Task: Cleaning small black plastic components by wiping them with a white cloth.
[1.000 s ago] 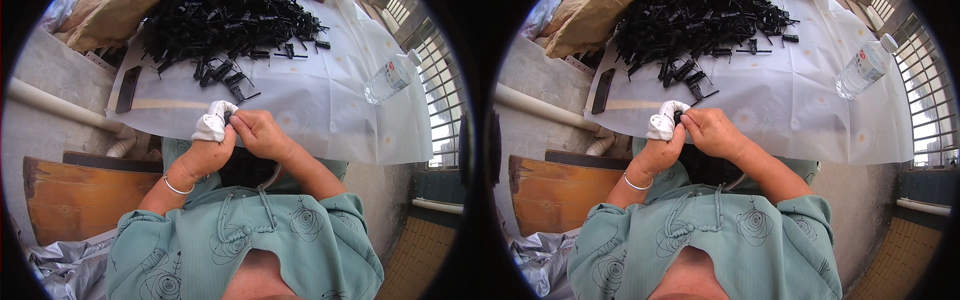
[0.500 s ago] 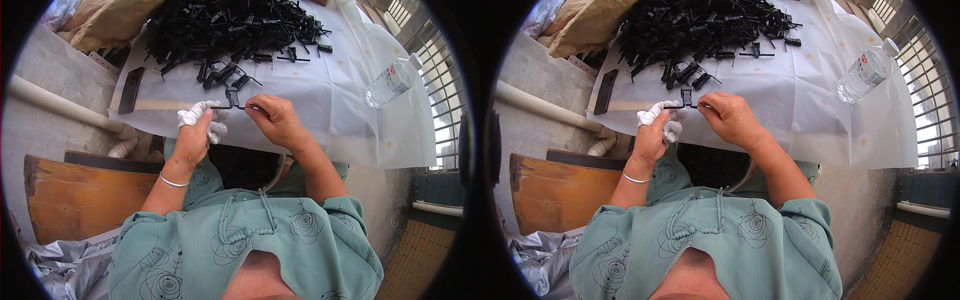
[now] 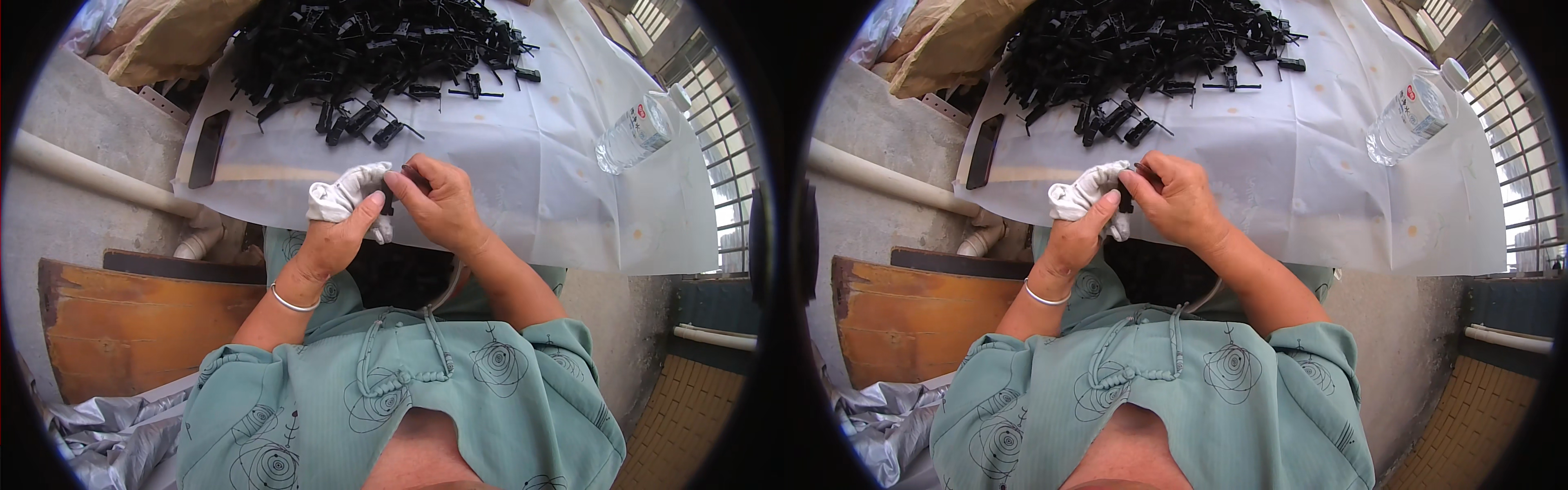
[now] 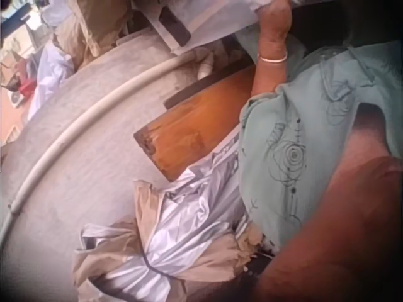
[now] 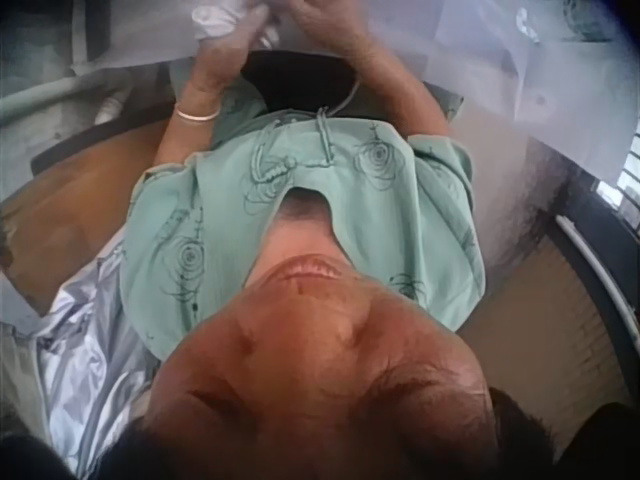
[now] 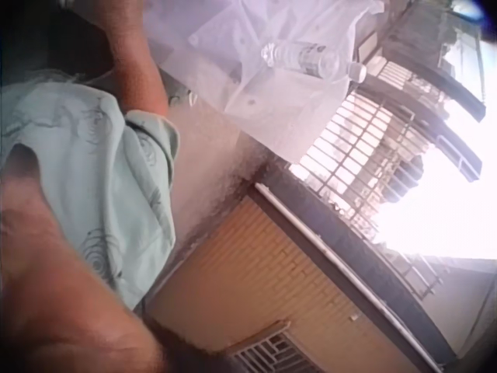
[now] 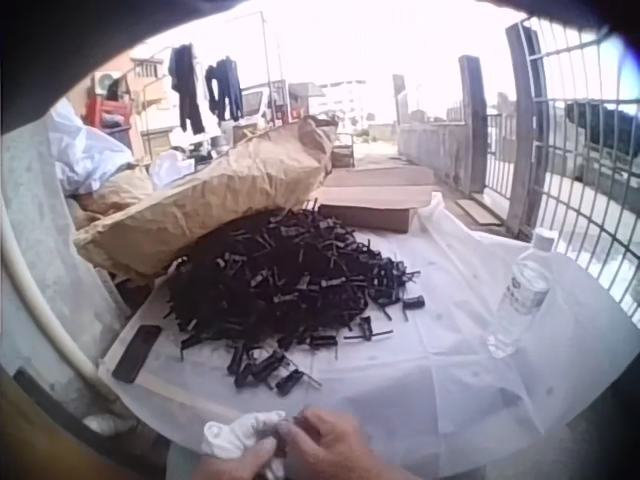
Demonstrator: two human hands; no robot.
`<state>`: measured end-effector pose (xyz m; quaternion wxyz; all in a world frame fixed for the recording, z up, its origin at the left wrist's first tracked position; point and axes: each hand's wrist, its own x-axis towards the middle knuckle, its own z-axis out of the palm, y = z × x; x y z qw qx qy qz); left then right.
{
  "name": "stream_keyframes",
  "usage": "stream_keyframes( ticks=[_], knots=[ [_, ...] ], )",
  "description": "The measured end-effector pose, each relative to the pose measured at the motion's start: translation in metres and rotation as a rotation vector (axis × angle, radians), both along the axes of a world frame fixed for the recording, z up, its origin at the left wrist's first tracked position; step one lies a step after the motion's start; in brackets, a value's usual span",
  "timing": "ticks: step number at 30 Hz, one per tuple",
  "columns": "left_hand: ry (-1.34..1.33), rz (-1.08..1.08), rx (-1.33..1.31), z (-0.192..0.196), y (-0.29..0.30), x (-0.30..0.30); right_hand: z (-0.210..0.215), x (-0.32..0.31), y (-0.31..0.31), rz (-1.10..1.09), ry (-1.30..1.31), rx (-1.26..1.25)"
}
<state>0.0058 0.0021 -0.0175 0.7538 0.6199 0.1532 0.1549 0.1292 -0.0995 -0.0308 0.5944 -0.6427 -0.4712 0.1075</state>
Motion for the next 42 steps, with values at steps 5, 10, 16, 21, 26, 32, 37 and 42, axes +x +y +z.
stream_keyframes(
  ticks=[5,10,16,21,26,32,37,42],
  knots=[
    [0.059,0.061,0.161,-0.001,-0.002,0.000,0.009,0.008,-0.007,0.166,0.186,-0.119],
    [-0.061,0.260,0.730,-0.007,-0.008,0.003,0.007,0.003,-0.005,0.208,-0.027,-0.320],
    [-0.019,0.241,1.162,-0.007,-0.005,0.000,-0.026,-0.011,0.004,0.188,0.330,-0.207],
    [0.007,0.279,1.040,-0.010,-0.006,-0.002,-0.012,-0.012,0.009,0.234,0.437,-0.250],
    [-0.126,0.227,0.521,-0.008,0.000,0.003,0.006,0.008,-0.005,0.239,0.127,-0.215],
    [0.009,0.171,0.131,0.007,0.010,-0.001,-0.003,0.017,-0.008,0.191,-0.265,-0.176],
    [0.109,-0.018,0.213,0.016,0.004,-0.003,-0.001,0.014,-0.003,0.219,0.074,-0.120],
    [0.139,-0.014,0.228,0.011,0.003,-0.003,0.010,0.009,-0.002,0.213,0.114,-0.208]
  ],
)
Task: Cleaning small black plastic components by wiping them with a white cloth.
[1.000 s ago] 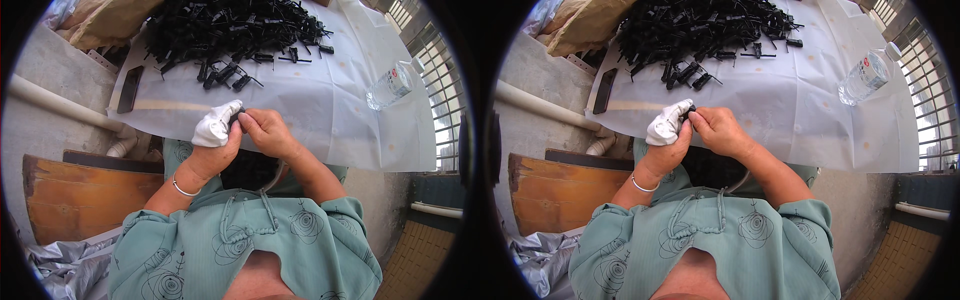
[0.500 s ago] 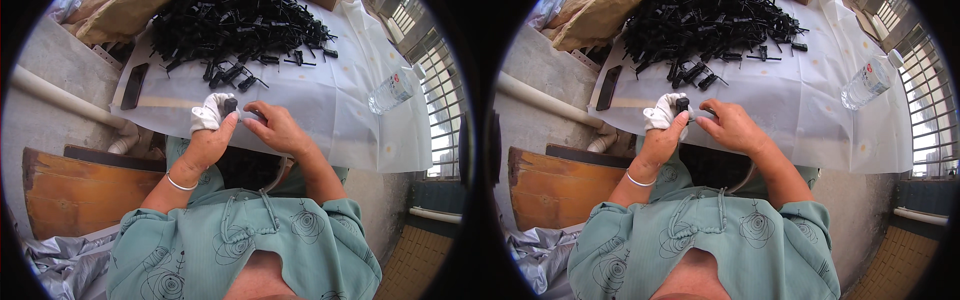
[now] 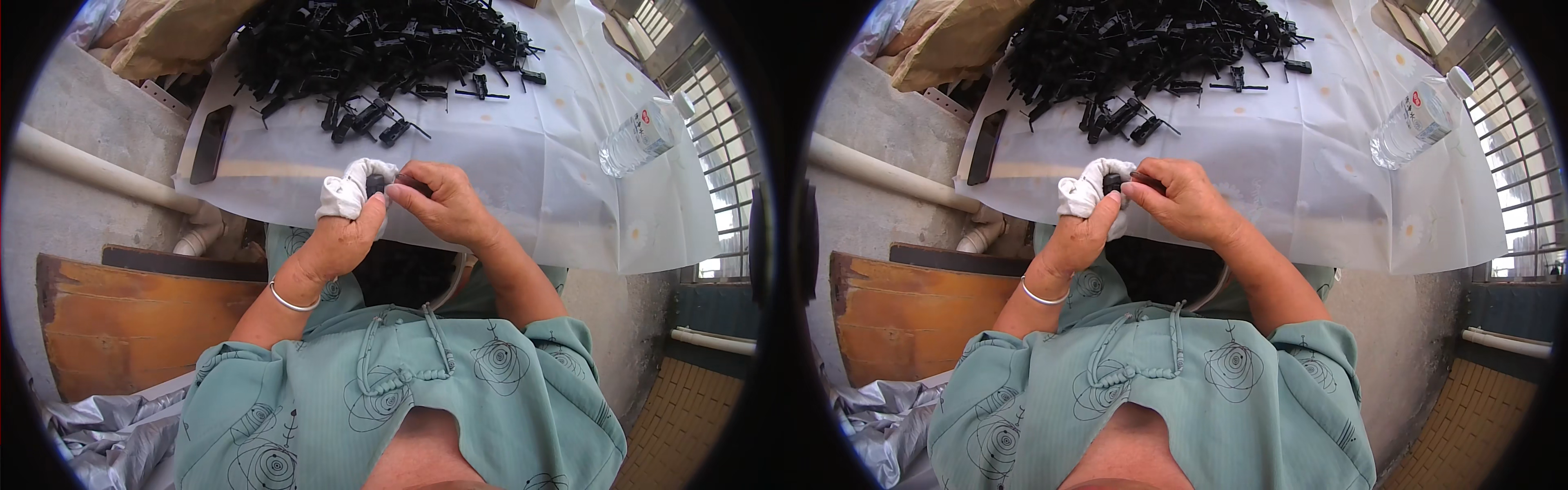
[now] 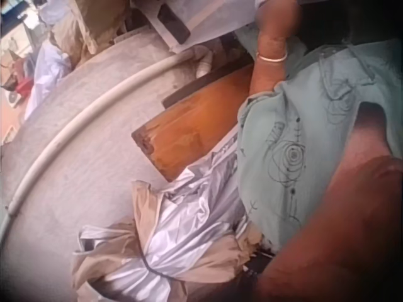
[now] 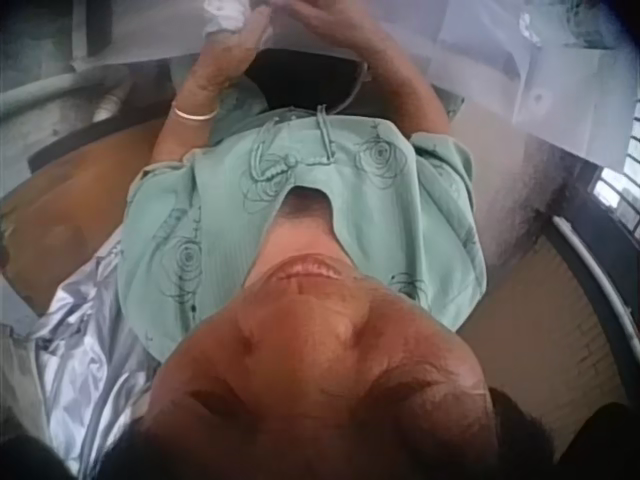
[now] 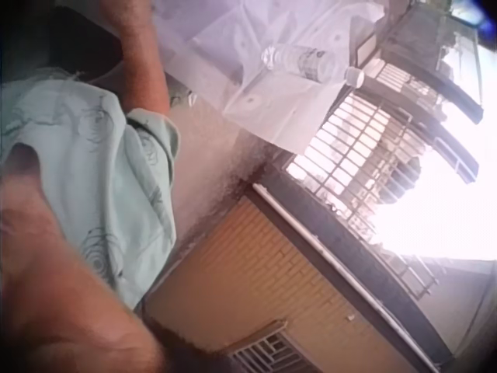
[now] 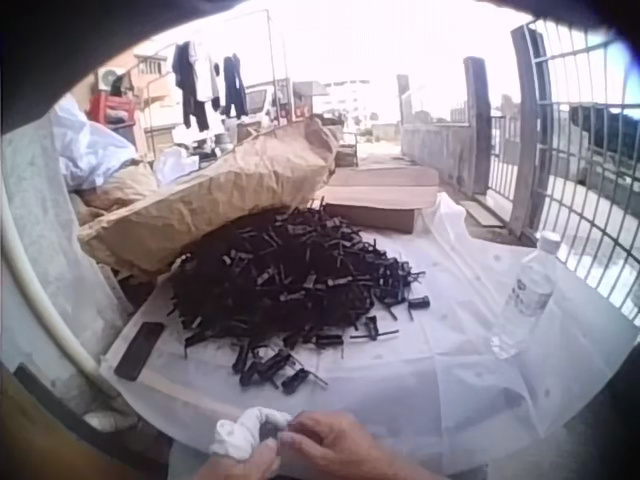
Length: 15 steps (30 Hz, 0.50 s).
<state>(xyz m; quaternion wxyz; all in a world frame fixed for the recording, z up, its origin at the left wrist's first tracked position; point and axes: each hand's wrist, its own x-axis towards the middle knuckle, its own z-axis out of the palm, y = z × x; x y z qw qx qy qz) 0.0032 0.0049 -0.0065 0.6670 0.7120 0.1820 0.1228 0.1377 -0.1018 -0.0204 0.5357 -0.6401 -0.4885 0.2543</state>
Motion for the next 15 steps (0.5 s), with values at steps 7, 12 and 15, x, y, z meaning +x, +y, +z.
stream_keyframes(
  ticks=[7,12,15],
  knots=[
    [-0.152,0.056,0.478,-0.010,-0.002,0.006,-0.011,-0.008,0.006,0.091,-0.003,-0.004],
    [-0.145,0.088,0.496,-0.009,-0.004,0.000,-0.023,-0.014,0.012,0.118,0.156,0.008],
    [-0.113,0.038,0.204,-0.001,-0.003,-0.005,-0.004,-0.012,0.006,0.203,0.288,-0.008]
  ],
)
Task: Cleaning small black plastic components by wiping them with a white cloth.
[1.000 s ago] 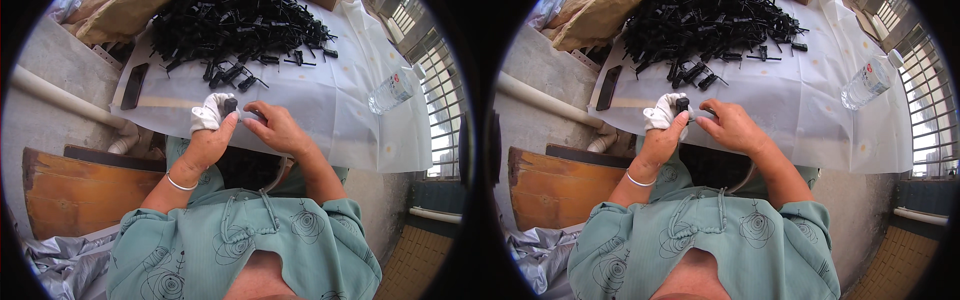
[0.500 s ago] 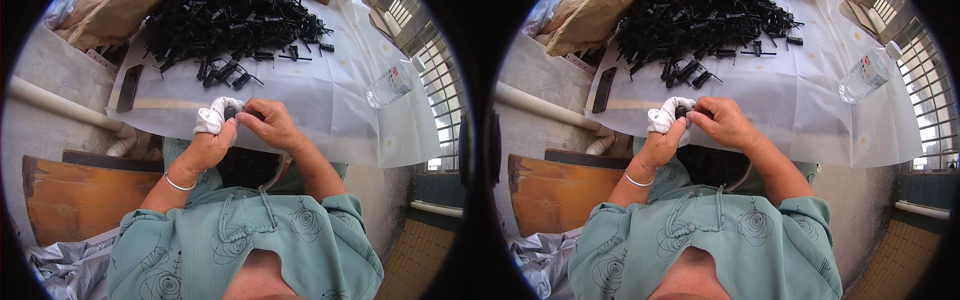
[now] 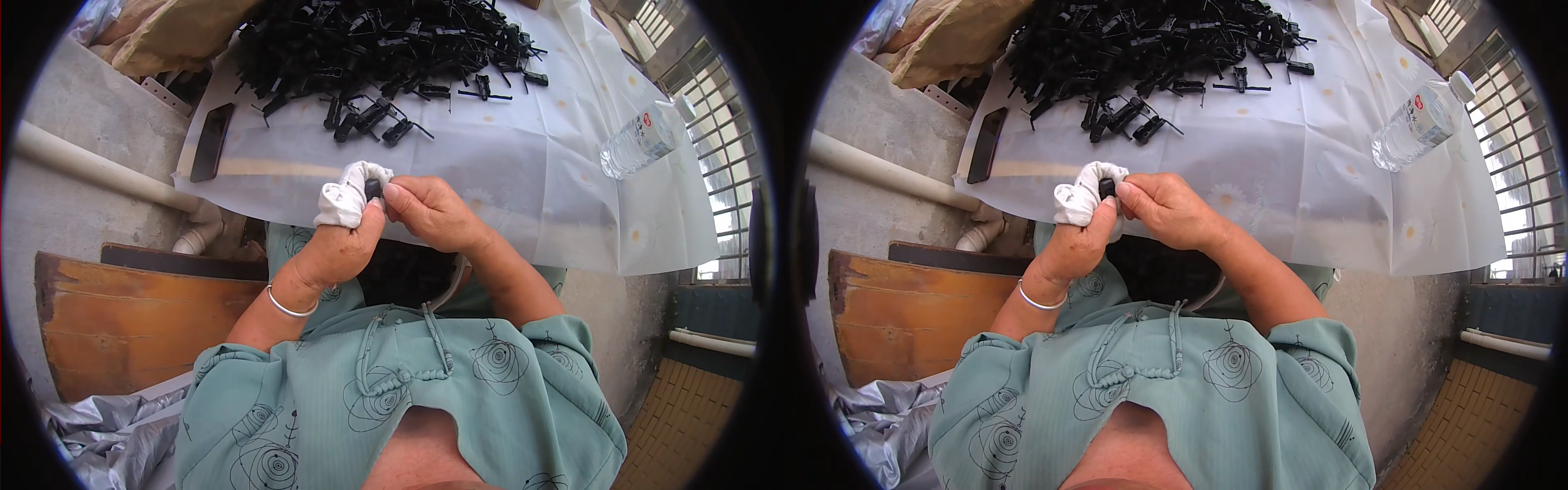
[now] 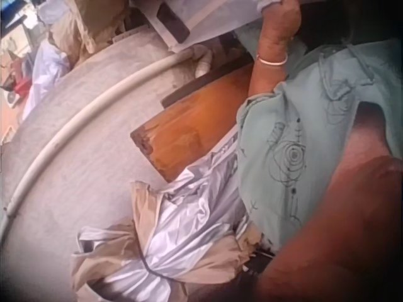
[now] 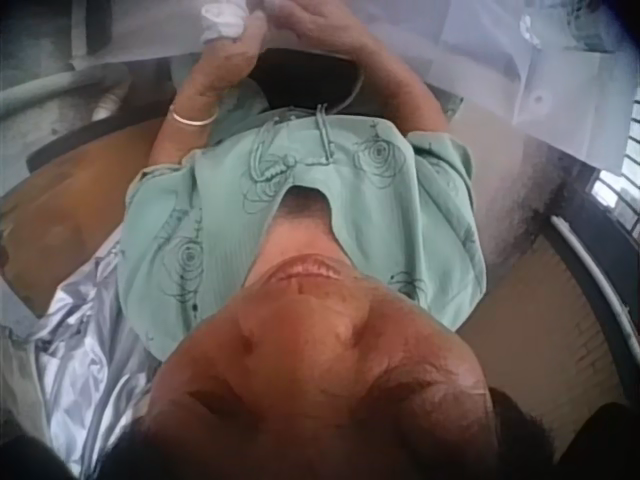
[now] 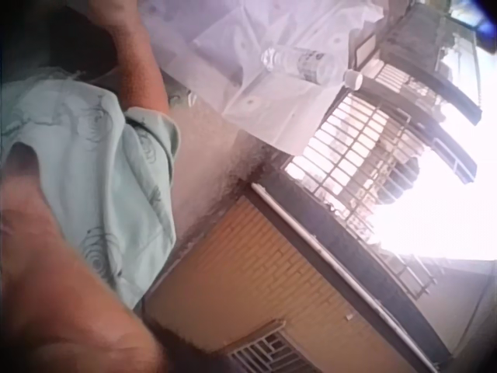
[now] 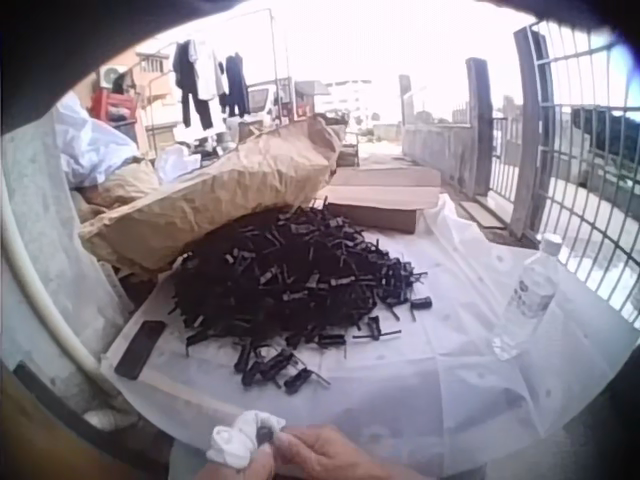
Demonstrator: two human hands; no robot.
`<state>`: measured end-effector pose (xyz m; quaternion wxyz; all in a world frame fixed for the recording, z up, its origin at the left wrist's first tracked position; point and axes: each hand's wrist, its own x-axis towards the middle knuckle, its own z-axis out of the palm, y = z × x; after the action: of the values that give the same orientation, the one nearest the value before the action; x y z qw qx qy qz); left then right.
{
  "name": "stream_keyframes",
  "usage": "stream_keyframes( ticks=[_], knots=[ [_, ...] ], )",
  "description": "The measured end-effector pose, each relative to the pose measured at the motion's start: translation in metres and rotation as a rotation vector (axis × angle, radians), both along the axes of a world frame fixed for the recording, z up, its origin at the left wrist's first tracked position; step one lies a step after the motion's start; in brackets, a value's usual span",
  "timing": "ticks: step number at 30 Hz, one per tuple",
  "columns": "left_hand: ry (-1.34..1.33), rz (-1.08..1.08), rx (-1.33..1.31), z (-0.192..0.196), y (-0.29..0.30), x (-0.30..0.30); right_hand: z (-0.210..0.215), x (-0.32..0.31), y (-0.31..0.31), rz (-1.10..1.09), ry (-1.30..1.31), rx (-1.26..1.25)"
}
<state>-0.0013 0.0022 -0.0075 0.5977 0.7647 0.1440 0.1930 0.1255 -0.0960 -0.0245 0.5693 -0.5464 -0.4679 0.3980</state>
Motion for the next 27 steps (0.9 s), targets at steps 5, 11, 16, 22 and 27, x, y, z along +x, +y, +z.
stream_keyframes(
  ticks=[5,11,16,22,27],
  knots=[
    [-0.030,0.005,0.293,0.002,0.001,0.001,-0.009,-0.007,0.006,-0.066,-0.116,0.135],
    [0.012,0.057,0.418,0.002,0.004,-0.003,-0.007,-0.012,0.010,-0.183,-0.270,0.107],
    [0.134,-0.105,0.776,-0.001,0.017,-0.007,-0.003,0.034,0.011,-0.609,-0.903,-0.040],
    [0.054,0.185,0.371,-0.029,0.026,0.001,-0.016,0.040,0.018,-0.597,-0.956,-0.143],
    [-0.232,0.154,0.630,0.001,0.022,0.009,0.007,0.044,-0.011,-0.281,-0.812,-0.069]
  ],
)
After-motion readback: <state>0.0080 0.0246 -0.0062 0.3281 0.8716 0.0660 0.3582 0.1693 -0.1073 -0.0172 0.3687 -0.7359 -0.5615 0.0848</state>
